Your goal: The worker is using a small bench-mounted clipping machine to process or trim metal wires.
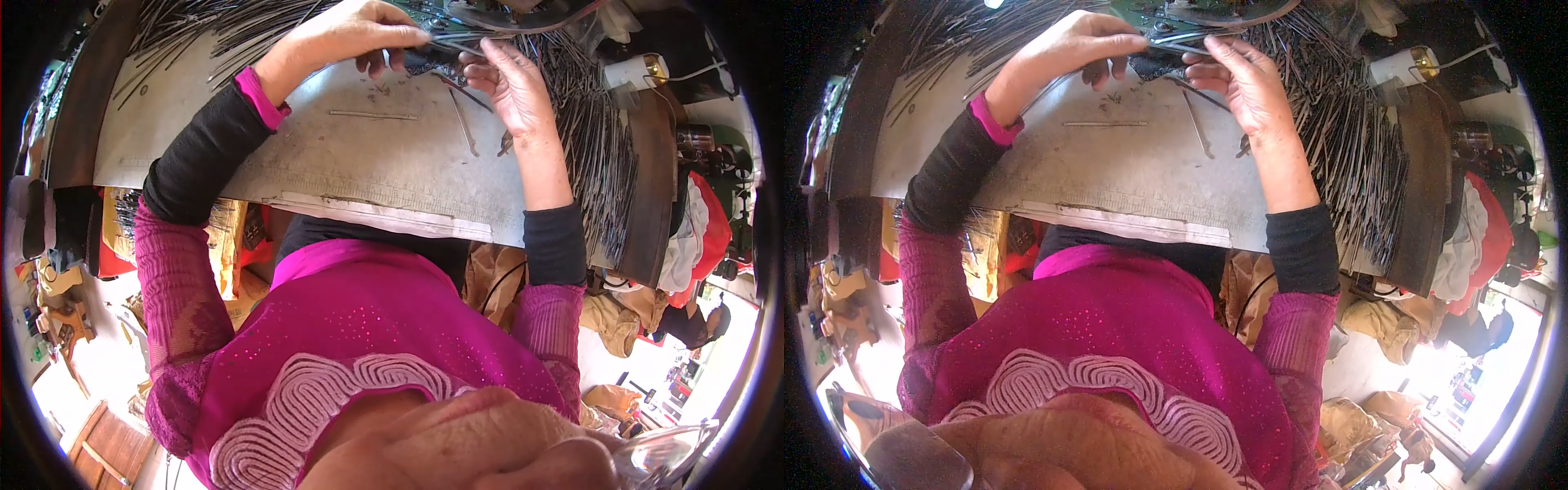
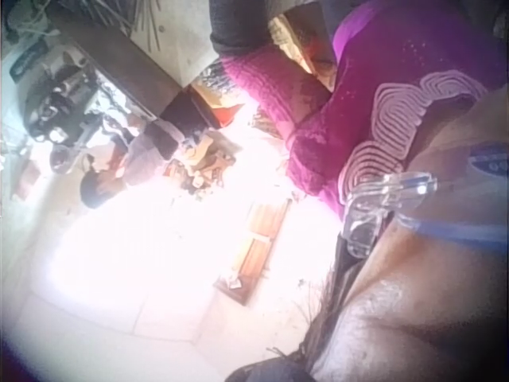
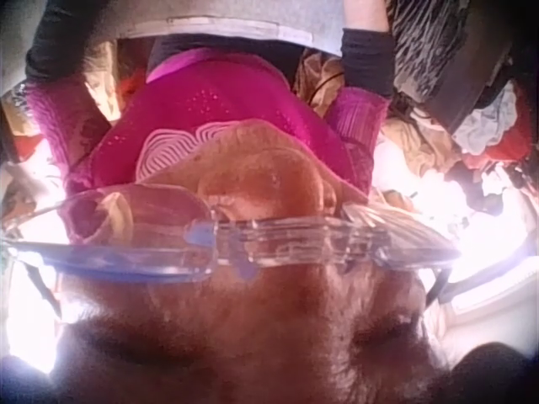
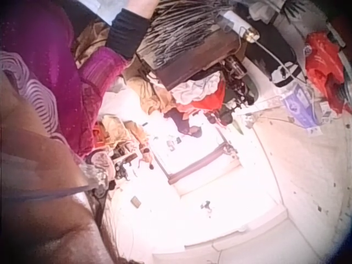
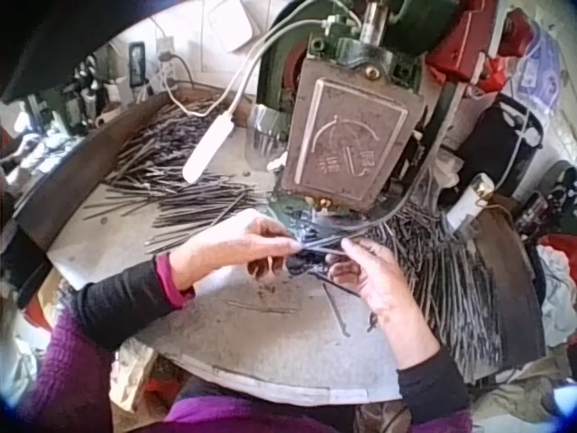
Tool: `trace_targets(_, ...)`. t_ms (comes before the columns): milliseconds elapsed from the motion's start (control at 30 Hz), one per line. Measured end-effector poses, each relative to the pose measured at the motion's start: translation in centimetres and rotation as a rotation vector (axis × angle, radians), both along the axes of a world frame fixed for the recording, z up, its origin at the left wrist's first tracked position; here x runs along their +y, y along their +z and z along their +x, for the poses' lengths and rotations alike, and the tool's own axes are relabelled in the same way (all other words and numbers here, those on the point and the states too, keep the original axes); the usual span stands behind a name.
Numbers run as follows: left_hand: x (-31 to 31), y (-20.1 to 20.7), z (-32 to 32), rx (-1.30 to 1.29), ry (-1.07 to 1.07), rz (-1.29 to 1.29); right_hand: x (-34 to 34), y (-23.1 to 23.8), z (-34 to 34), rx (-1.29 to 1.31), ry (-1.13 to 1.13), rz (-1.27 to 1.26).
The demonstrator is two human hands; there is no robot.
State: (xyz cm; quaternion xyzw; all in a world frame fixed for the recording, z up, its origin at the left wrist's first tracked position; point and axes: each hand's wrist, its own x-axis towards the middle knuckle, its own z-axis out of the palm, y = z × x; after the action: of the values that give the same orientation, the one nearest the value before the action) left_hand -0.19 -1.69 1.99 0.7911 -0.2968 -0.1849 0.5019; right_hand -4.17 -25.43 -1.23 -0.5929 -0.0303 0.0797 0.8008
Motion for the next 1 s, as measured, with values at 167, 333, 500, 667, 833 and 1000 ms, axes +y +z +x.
trace_targets(167,0.9,0.2,1.3,0.256,0.075,-0.236,0.1,0.3,0.7,-0.057,-0.072,0.011)
trace_targets(333,0.4,-0.9,2.2,0.180,0.123,-0.209,0.6,0.4,1.1,-0.094,-0.106,-0.011)
trace_targets(500,0.0,-1.0,2.4,0.244,0.130,-0.214,0.2,-0.1,1.3,-0.109,-0.118,-0.003)
trace_targets(667,-0.2,-0.7,2.4,0.268,0.156,-0.239,0.5,0.3,1.1,-0.132,-0.126,0.043)
trace_targets(833,0.1,-0.2,1.7,0.223,0.107,-0.281,0.7,0.0,1.4,-0.116,-0.148,0.000)
trace_targets(1000,0.2,-0.2,1.6,0.289,0.113,-0.276,0.9,0.2,1.3,-0.094,-0.153,0.011)
